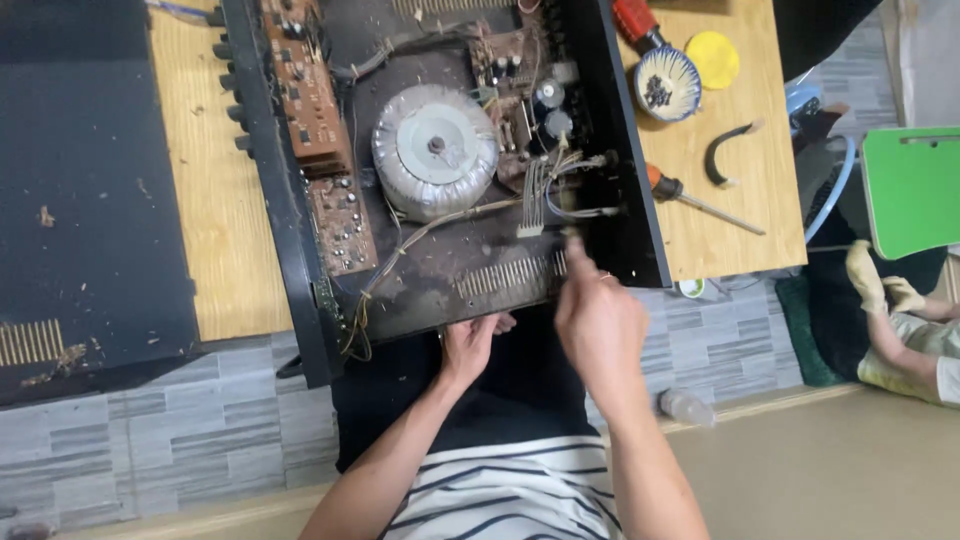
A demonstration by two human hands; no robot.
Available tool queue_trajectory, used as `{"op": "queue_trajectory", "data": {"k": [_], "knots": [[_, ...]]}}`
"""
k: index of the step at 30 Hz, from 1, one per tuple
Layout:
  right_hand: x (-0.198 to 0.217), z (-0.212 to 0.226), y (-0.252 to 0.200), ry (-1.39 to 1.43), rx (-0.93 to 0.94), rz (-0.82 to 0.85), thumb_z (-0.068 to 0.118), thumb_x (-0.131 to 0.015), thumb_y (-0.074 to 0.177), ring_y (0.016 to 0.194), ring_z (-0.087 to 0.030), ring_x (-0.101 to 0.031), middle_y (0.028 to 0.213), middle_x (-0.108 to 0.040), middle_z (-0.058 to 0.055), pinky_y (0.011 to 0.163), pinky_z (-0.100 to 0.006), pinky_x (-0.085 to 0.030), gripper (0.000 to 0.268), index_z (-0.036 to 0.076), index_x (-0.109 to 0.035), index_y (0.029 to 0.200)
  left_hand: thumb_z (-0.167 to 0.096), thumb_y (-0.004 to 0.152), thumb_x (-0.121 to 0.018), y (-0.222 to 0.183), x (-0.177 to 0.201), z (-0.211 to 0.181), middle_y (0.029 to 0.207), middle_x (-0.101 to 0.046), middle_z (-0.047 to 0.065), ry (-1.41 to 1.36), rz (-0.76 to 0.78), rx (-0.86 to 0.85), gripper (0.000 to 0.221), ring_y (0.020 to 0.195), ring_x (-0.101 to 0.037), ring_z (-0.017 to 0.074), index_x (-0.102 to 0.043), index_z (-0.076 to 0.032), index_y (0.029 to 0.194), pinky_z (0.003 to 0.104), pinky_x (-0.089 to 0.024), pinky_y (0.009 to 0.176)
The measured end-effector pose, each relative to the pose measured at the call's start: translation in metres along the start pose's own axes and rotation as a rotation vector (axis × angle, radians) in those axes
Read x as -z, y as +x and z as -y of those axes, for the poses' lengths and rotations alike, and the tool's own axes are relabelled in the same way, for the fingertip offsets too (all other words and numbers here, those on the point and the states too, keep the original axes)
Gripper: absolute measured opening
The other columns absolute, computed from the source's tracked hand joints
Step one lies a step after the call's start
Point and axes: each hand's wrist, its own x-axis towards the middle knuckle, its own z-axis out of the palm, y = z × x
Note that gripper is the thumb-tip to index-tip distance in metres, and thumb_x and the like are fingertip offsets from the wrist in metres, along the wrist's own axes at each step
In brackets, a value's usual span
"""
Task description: Cleaning a heatsink and disassembling an electronic amplifier using a brush, sponge, and screwdriver
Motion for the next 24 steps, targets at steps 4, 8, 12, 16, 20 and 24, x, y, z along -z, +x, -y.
{"op": "queue_trajectory", "data": {"k": [4, 8, 12, 16, 20, 24], "knots": [[0.025, 0.035, -0.034, 0.171, 0.124, 0.138, 0.024, -0.054, 0.089, 0.072, -0.041, -0.071, 0.075, -0.071, -0.012, 0.059, -0.057, -0.055, 0.041, 0.033, -0.069, 0.127, -0.024, 0.101, -0.061, 0.002, -0.001, 0.026, 0.08, -0.077, 0.007, -0.076, 0.035, 0.011, 0.027, 0.079, -0.073, 0.0141, -0.08, -0.01, 0.088, 0.029, -0.059, 0.077], [0.026, 0.004, -0.048, 0.085, -0.031, 0.079, 0.021, -0.054, 0.091, 0.072, -0.04, -0.071, 0.082, -0.073, -0.014, 0.063, -0.055, -0.056, 0.048, 0.032, -0.063, 0.136, -0.028, 0.1, -0.061, -0.003, 0.005, -0.007, 0.078, -0.076, 0.009, -0.011, 0.022, 0.043, 0.03, 0.075, -0.073, 0.016, -0.079, -0.009, 0.084, 0.029, -0.06, 0.075], [0.023, 0.025, -0.058, 0.121, -0.031, 0.241, 0.021, -0.048, 0.089, 0.063, -0.039, -0.069, 0.087, -0.076, -0.012, 0.053, -0.053, -0.049, 0.059, 0.03, -0.051, 0.147, -0.024, 0.098, -0.056, -0.008, 0.004, -0.007, 0.079, -0.076, 0.006, -0.124, 0.001, 0.038, 0.033, 0.073, -0.071, 0.014, -0.076, -0.005, 0.08, 0.028, -0.059, 0.074], [0.016, 0.041, -0.07, 0.222, 0.182, 0.159, 0.021, -0.054, 0.093, 0.055, -0.037, -0.061, 0.074, -0.062, -0.005, 0.038, -0.053, -0.045, 0.05, 0.028, -0.053, 0.143, -0.02, 0.09, -0.057, -0.008, 0.002, -0.025, 0.102, -0.081, 0.009, 0.002, 0.02, 0.208, 0.027, 0.098, -0.076, 0.0164, -0.079, -0.013, 0.076, 0.025, -0.054, 0.092], [0.042, -0.001, -0.064, 0.017, -0.183, 0.161, 0.024, -0.049, 0.092, 0.063, -0.039, -0.066, 0.084, -0.069, -0.008, 0.054, -0.052, -0.049, 0.053, 0.04, -0.054, 0.142, -0.022, 0.098, -0.057, -0.007, 0.004, -0.022, 0.085, -0.077, 0.01, -0.11, 0.029, -0.003, 0.031, 0.074, -0.071, 0.0147, -0.076, -0.003, 0.082, 0.026, -0.059, 0.071], [0.038, 0.01, -0.062, -0.205, 0.001, 0.221, 0.022, -0.047, 0.091, 0.043, -0.038, -0.064, 0.053, -0.065, -0.009, 0.037, -0.052, -0.045, 0.049, 0.023, -0.057, 0.138, -0.026, 0.098, -0.057, -0.01, 0.003, -0.018, 0.081, -0.076, 0.013, -0.175, 0.041, 0.055, 0.035, 0.074, -0.072, 0.0164, -0.075, 0.004, 0.099, 0.025, -0.058, 0.071]]}}
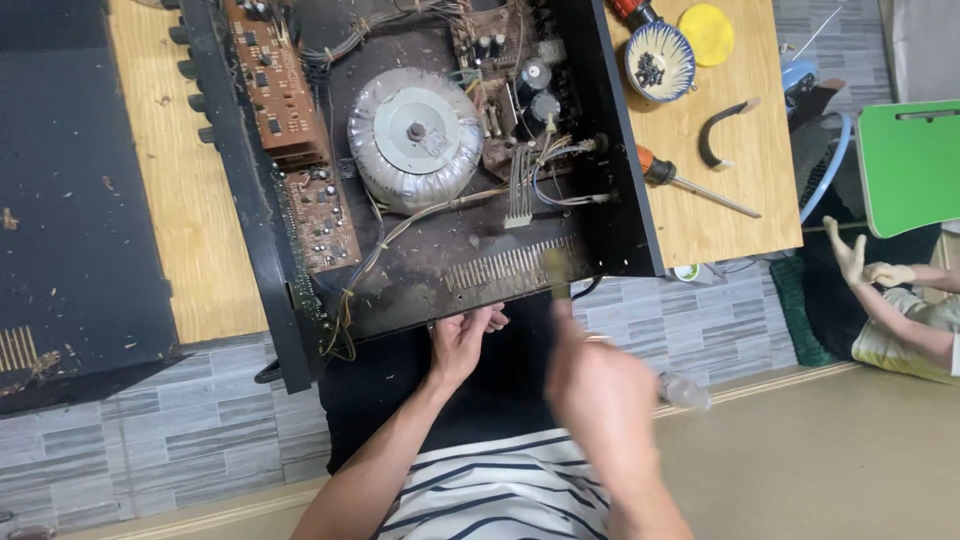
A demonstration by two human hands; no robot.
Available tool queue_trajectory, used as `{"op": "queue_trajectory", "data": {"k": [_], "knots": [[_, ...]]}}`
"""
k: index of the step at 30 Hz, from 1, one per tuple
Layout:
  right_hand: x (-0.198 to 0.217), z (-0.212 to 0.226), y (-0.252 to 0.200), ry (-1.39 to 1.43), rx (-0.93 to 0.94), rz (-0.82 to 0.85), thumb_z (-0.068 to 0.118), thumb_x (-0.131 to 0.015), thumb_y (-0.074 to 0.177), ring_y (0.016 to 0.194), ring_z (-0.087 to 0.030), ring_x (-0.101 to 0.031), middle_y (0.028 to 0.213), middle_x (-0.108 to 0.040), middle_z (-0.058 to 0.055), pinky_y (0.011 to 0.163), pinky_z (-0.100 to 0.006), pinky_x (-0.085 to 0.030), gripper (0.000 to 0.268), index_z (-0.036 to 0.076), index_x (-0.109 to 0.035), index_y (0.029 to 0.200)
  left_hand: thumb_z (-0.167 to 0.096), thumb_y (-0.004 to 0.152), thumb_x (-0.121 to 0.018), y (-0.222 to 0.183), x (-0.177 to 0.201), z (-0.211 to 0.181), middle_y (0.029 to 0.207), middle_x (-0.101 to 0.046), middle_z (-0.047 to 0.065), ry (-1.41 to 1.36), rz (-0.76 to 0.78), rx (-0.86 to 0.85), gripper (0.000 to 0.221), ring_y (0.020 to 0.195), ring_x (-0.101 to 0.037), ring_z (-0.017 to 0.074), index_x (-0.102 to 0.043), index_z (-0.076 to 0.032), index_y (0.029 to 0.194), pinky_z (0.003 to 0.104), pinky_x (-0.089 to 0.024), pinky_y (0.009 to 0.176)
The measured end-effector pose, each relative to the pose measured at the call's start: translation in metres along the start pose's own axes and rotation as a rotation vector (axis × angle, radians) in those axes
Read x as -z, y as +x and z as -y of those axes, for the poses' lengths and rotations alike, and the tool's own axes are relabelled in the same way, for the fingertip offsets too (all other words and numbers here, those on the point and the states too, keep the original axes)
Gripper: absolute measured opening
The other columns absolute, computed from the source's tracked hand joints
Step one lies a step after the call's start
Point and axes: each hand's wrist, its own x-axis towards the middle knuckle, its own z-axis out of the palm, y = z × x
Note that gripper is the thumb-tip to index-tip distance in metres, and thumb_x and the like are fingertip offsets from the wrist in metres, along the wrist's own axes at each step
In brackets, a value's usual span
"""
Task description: Cleaning a heatsink and disassembling an electronic amplifier using a brush, sponge, and screwdriver
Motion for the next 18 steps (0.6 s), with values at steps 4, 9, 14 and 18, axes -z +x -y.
{"op": "queue_trajectory", "data": {"k": [4, 9, 14, 18], "knots": [[0.012, 0.033, -0.006, 0.181, 0.247, -0.056, 0.016, -0.044, 0.091, 0.033, -0.036, -0.059, 0.049, -0.062, -0.012, 0.028, -0.053, -0.041, 0.048, 0.018, -0.06, 0.137, -0.022, 0.087, -0.058, 0.002, 0.002, -0.004, 0.081, -0.08, 0.003, 0.206, -0.106, 0.062, 0.026, 0.077, -0.074, 0.0133, -0.079, -0.009, 0.079, 0.028, -0.058, 0.076], [0.024, -0.021, -0.001, -0.008, -0.141, -0.15, 0.021, -0.049, 0.096, 0.038, -0.039, -0.053, 0.045, -0.053, -0.009, 0.036, -0.048, -0.035, 0.038, 0.028, -0.07, 0.127, -0.029, 0.099, -0.057, -0.001, 0.004, 0.001, 0.084, -0.077, 0.014, 0.001, 0.012, -0.069, 0.038, 0.073, -0.072, 0.0173, -0.074, 0.004, 0.099, 0.026, -0.06, 0.069], [0.01, 0.023, -0.003, 0.011, 0.075, -0.026, 0.023, -0.047, 0.092, 0.044, -0.037, -0.065, 0.057, -0.065, -0.005, 0.036, -0.051, -0.047, 0.043, 0.029, -0.063, 0.131, -0.025, 0.098, -0.055, 0.002, -0.002, -0.006, 0.083, -0.078, 0.01, 0.077, -0.005, -0.105, 0.033, 0.073, -0.074, 0.0166, -0.076, -0.001, 0.091, 0.028, -0.062, 0.07], [0.015, 0.009, -0.006, 0.212, 0.046, 0.033, 0.025, -0.053, 0.089, 0.052, -0.034, -0.065, 0.068, -0.071, -0.006, 0.047, -0.05, -0.048, 0.057, 0.035, -0.052, 0.145, -0.03, 0.099, -0.059, -0.001, 0.0, 0.005, 0.087, -0.078, 0.011, -0.009, 0.012, -0.05, 0.036, 0.074, -0.071, 0.014, -0.077, -0.002, 0.086, 0.025, -0.058, 0.072]]}}
